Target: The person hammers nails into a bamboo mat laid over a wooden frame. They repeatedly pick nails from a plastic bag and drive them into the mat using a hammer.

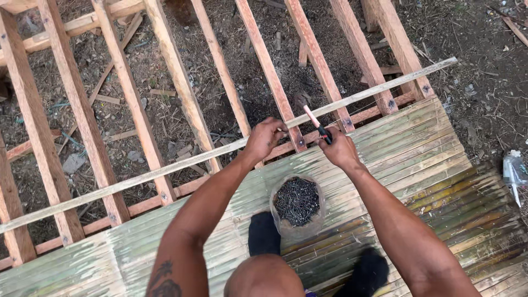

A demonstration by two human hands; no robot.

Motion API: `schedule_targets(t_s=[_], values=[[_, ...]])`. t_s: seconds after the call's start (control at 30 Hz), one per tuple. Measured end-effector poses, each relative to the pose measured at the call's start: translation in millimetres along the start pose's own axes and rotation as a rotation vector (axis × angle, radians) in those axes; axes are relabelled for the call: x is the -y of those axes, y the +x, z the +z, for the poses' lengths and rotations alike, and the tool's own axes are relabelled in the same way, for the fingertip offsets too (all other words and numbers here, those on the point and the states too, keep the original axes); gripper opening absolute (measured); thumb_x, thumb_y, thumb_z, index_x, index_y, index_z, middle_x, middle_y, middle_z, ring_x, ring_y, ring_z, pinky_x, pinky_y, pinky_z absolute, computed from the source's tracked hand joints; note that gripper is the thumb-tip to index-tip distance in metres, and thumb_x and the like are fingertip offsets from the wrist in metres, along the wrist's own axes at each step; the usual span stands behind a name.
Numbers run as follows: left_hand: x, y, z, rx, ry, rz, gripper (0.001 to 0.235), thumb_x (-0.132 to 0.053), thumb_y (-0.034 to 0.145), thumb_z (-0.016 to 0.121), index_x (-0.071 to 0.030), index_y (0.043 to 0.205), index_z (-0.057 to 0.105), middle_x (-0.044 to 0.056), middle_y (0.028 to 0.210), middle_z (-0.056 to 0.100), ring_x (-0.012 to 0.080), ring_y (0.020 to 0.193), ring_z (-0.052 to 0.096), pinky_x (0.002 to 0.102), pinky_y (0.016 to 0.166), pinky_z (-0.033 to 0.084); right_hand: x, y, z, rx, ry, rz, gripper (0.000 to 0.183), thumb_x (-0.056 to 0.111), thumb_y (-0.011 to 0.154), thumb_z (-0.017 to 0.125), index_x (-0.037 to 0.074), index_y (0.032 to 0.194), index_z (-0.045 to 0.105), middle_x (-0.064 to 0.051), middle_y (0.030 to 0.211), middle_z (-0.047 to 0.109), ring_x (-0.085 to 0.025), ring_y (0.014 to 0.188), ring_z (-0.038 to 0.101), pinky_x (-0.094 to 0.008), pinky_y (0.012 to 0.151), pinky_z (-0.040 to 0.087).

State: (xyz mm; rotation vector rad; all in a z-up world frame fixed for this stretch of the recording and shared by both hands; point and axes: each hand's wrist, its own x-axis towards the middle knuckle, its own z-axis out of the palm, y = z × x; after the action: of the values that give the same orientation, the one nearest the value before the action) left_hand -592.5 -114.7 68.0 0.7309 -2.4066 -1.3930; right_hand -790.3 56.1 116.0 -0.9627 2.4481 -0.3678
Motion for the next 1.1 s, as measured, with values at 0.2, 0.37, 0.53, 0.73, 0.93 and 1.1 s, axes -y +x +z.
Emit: schedule_targets(t_s=[0.2,0.37,0.53,0.73,0.93,1.1], values=[[59.5,22.4,58.6,-0.369,0.446,0.362,0.021,-0.016,0.086,0.056,-0.014,0.106,0.061,0.013,0.122,0.062,0.0389,0.111,0.067,0.049,0.09,0.055,7.2,7.5,-20.9,-0.026,-0.032,0.052,0.052,0.028,0.091,0.069,0.016,0.14,0.056,-0.02,0.099,0.075,-0.04,0.086,0.075,-0.049,0.083,0.058],[56.5,40.7,52.6,0.026,0.506,0.141,0.027,-0.007,0.096,0.046,-0.014,0.121,0.053,0.017,0.114,0.061,0.0372,0.09,0.069,0.048,0.073,0.061,14.1,22.4,-16.7,-0.002,-0.144,0.086,0.066,0.025,0.095,0.066,0.021,0.156,0.041,-0.024,0.088,0.075,-0.04,0.079,0.074,-0.051,0.08,0.058],[2.3,31.3,29.6,0.312,0.477,-0.129,0.025,-0.001,0.103,0.035,-0.006,0.126,0.04,0.026,0.109,0.061,0.0385,0.068,0.068,0.047,0.049,0.061,6.8,24.8,1.9,-0.019,-0.196,0.056,0.075,0.04,0.099,0.064,0.026,0.163,0.028,-0.024,0.089,0.074,-0.043,0.077,0.072,-0.053,0.076,0.057],[-0.4,2.0,26.9,0.239,0.388,-0.129,0.042,0.008,0.083,0.039,-0.002,0.123,0.037,0.034,0.102,0.059,0.0391,0.058,0.067,0.047,0.046,0.055,6.4,19.6,16.8,-0.005,-0.083,0.014,0.068,0.041,0.099,0.061,0.029,0.16,0.035,-0.021,0.095,0.075,-0.043,0.077,0.073,-0.055,0.071,0.058],[50.6,-46.7,21.5,-0.011,0.532,0.151,0.025,-0.005,0.092,0.05,-0.007,0.117,0.053,0.019,0.114,0.066,0.0375,0.11,0.063,0.051,0.095,0.049,14.9,15.1,31.4,0.193,-0.082,0.163,0.061,0.042,0.099,0.061,0.031,0.156,0.042,-0.023,0.095,0.077,-0.041,0.086,0.076,-0.053,0.078,0.059],[72.6,-60.3,22.9,0.061,0.585,0.142,0.025,-0.018,0.094,0.057,-0.006,0.116,0.055,0.014,0.118,0.06,0.0335,0.121,0.054,0.051,0.109,0.04,2.6,4.4,41.3,0.073,0.099,0.075,0.061,0.039,0.093,0.069,0.029,0.15,0.049,-0.021,0.103,0.075,-0.041,0.095,0.072,-0.051,0.085,0.056]])
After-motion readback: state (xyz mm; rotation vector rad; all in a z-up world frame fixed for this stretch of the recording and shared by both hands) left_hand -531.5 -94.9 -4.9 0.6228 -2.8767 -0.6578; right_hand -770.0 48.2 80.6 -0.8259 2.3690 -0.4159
